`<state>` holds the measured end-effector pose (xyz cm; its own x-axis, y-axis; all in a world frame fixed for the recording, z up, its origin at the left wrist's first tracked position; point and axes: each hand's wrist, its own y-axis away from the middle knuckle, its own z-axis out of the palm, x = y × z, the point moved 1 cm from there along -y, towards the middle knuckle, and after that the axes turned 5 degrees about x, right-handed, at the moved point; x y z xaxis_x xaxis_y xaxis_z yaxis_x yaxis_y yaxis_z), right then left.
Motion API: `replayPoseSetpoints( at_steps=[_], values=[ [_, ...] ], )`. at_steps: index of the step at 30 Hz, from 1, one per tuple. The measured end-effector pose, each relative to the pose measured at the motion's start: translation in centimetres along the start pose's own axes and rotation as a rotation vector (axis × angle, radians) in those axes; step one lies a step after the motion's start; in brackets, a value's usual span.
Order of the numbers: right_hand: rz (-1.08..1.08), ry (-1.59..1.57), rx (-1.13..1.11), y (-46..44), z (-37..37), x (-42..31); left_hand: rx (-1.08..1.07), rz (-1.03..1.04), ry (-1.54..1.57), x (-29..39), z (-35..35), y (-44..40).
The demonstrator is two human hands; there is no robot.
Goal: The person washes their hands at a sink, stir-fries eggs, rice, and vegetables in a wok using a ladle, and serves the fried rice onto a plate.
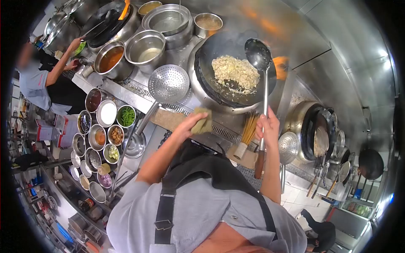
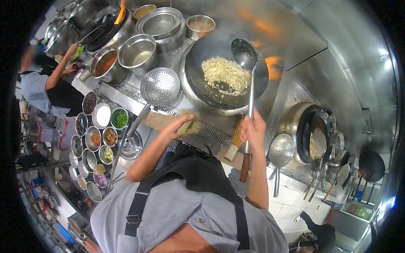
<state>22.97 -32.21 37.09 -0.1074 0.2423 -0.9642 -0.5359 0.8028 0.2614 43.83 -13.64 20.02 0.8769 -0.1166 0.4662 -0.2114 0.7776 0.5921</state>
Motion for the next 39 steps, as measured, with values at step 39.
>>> replayPoseSetpoints(
  at_steps=[39],
  values=[
    [-0.362,1.069,0.060,-10.2,-1.7,7.3,-0.098,-0.239,0.193,4.4,7.1,-5.5]
  ],
)
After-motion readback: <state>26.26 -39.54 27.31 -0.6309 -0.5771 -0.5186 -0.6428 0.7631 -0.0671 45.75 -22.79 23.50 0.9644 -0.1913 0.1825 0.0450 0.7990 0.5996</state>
